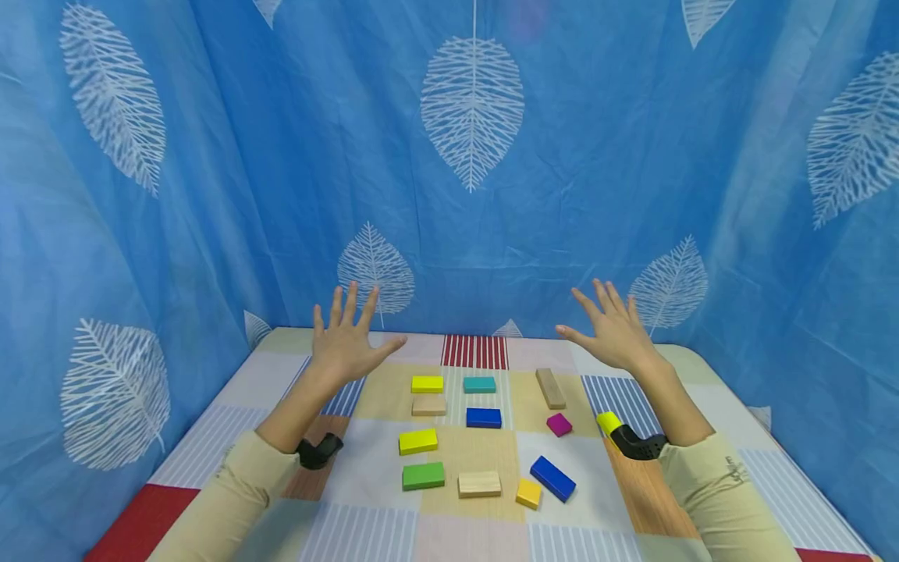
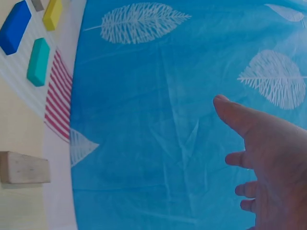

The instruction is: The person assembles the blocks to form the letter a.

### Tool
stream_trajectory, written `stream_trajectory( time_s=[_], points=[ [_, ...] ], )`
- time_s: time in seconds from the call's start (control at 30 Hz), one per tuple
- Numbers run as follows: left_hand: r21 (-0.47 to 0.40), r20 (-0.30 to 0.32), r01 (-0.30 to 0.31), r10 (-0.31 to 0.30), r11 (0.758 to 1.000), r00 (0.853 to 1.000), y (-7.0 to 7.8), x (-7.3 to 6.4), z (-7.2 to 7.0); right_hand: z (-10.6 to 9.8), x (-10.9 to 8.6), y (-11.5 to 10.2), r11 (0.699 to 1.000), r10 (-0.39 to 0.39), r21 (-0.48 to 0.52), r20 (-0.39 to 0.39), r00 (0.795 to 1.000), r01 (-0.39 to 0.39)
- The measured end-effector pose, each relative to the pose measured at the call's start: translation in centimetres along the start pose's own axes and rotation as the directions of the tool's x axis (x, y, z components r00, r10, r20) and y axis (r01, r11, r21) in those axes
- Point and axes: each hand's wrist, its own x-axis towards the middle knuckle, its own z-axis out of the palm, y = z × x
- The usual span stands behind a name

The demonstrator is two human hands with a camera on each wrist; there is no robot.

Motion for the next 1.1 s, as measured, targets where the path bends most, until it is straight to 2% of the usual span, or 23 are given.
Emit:
stream_trajectory(
  time_s=[0.17,0.33,0.4,0.47,0.53,0.63,0.73,0.83,0.9,0.93,1.0,1.1],
  points=[
    [-0.054,-0.035,-0.019,0.017,0.998,0.999,0.7,0.1,1.0,1.0,0.1,0.9,0.996,-0.025,0.084,0.004,1.0,0.024],
    [-0.2,-0.142,-0.08,0.052,0.976,0.989,3.0,0.1,2.9,2.8,0.3,2.3,0.97,-0.038,0.241,0.009,0.999,0.034],
    [-0.282,-0.189,-0.117,0.064,0.952,0.98,4.4,-0.1,3.8,3.9,0.3,2.9,0.95,-0.029,0.311,0.005,1.0,0.026],
    [-0.369,-0.227,-0.154,0.072,0.917,0.971,6.2,-0.2,5.0,5.4,0.4,3.7,0.924,-0.02,0.382,-0.001,1.0,0.019],
    [-0.446,-0.238,-0.189,0.088,0.875,0.967,8.2,-0.4,6.4,7.0,0.6,4.4,0.882,-0.019,0.471,0.001,1.0,0.016],
    [-0.54,-0.21,-0.219,0.122,0.812,0.97,11.4,-0.6,8.7,9.3,0.7,5.2,0.804,-0.02,0.594,0.019,1.0,0.005],
    [-0.654,-0.144,-0.189,0.125,0.732,0.982,14.6,-0.9,11.1,11.0,0.6,5.6,0.741,-0.038,0.671,0.033,0.999,0.006],
    [-0.764,-0.081,-0.115,0.083,0.634,0.993,17.3,-1.2,13.5,11.5,0.1,5.1,0.718,-0.075,0.696,0.062,0.995,0.011],
    [-0.813,-0.04,-0.059,0.046,0.58,0.998,18.9,-1.4,14.9,11.6,-0.2,4.7,0.703,-0.108,0.712,0.093,0.99,0.01],
    [-0.821,-0.026,-0.037,0.028,0.57,0.999,19.5,-1.5,15.5,11.6,-0.4,4.6,0.694,-0.123,0.72,0.11,0.986,0.006],
    [-0.822,0.008,0.004,0.005,0.57,1.0,20.6,-1.6,16.7,12.1,-0.6,4.9,0.694,-0.152,0.72,0.143,0.978,0.003],
    [-0.796,0.057,0.044,0.003,0.604,0.998,21.9,-1.9,17.9,13.2,-0.8,5.9,0.696,-0.175,0.718,0.188,0.966,-0.014]
  ],
)
